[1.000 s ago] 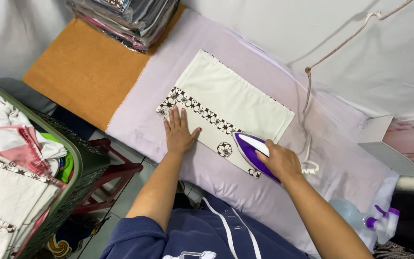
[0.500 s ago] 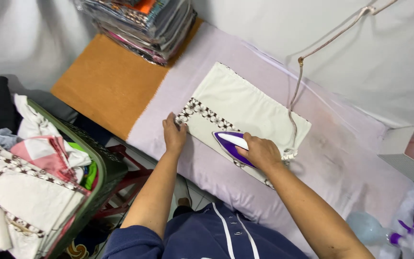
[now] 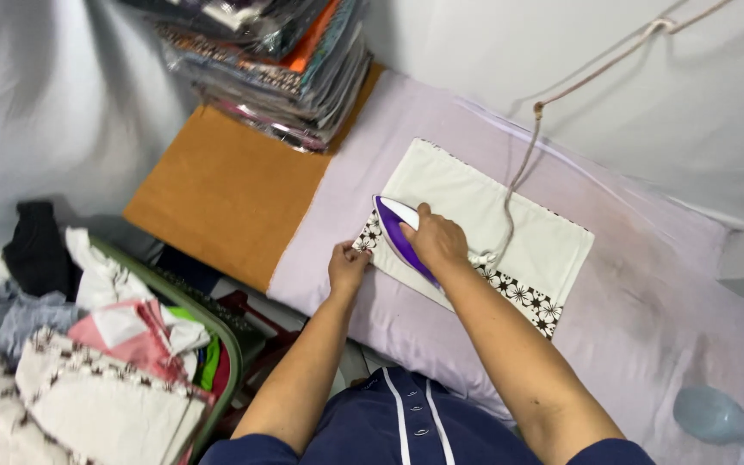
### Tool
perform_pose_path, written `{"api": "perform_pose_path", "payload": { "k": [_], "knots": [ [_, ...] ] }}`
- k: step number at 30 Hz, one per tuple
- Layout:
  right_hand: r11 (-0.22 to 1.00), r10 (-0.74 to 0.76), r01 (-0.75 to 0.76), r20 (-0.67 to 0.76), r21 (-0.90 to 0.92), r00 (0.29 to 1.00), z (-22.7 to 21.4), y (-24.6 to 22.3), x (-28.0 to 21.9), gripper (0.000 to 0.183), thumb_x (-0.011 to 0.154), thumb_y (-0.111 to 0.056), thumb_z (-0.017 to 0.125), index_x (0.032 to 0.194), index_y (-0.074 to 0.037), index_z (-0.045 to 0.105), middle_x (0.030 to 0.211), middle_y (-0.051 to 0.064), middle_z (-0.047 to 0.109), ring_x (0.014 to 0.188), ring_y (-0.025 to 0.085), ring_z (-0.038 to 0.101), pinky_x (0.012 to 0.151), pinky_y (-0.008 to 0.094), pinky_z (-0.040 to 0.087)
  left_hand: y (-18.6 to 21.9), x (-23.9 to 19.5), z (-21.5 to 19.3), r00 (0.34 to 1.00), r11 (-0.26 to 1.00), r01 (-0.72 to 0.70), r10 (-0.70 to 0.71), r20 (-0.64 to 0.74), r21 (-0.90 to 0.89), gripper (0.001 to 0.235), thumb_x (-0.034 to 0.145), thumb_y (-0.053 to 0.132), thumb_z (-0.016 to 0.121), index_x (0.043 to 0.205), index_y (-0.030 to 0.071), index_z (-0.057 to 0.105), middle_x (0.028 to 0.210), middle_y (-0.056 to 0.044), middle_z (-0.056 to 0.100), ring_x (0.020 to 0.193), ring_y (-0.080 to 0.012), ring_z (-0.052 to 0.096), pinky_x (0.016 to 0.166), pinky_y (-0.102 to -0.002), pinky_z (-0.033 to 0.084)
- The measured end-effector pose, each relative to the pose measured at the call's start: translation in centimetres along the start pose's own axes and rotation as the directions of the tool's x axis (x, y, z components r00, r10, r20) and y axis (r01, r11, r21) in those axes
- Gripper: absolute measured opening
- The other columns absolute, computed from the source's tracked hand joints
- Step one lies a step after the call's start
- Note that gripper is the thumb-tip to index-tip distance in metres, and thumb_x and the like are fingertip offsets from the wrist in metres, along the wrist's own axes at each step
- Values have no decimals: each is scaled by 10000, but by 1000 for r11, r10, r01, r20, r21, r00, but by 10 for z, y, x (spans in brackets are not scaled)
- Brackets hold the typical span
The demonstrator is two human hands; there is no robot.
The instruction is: The person is ironing and then folding a white patterned pillowcase on an ironing board.
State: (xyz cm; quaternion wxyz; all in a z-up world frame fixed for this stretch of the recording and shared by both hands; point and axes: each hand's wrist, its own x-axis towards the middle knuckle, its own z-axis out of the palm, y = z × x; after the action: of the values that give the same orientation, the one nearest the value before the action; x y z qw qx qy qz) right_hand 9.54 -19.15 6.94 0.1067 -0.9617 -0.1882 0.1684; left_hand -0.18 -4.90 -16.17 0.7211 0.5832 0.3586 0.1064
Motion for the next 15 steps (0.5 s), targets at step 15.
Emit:
{"api": "perform_pose_path", "payload": {
  "k": [15],
  "knots": [
    [808, 554, -559, 79, 185, 828, 4, 97, -124, 573, 979, -501, 561, 1342, -60, 510, 943, 186, 741, 835, 355, 762, 743, 497, 603, 30, -25, 30, 896, 892, 367, -262, 360, -264, 353, 916, 40, 700, 1254, 7, 604, 1176, -123, 712, 1030, -222, 676, 885, -357, 517]
  ]
}}
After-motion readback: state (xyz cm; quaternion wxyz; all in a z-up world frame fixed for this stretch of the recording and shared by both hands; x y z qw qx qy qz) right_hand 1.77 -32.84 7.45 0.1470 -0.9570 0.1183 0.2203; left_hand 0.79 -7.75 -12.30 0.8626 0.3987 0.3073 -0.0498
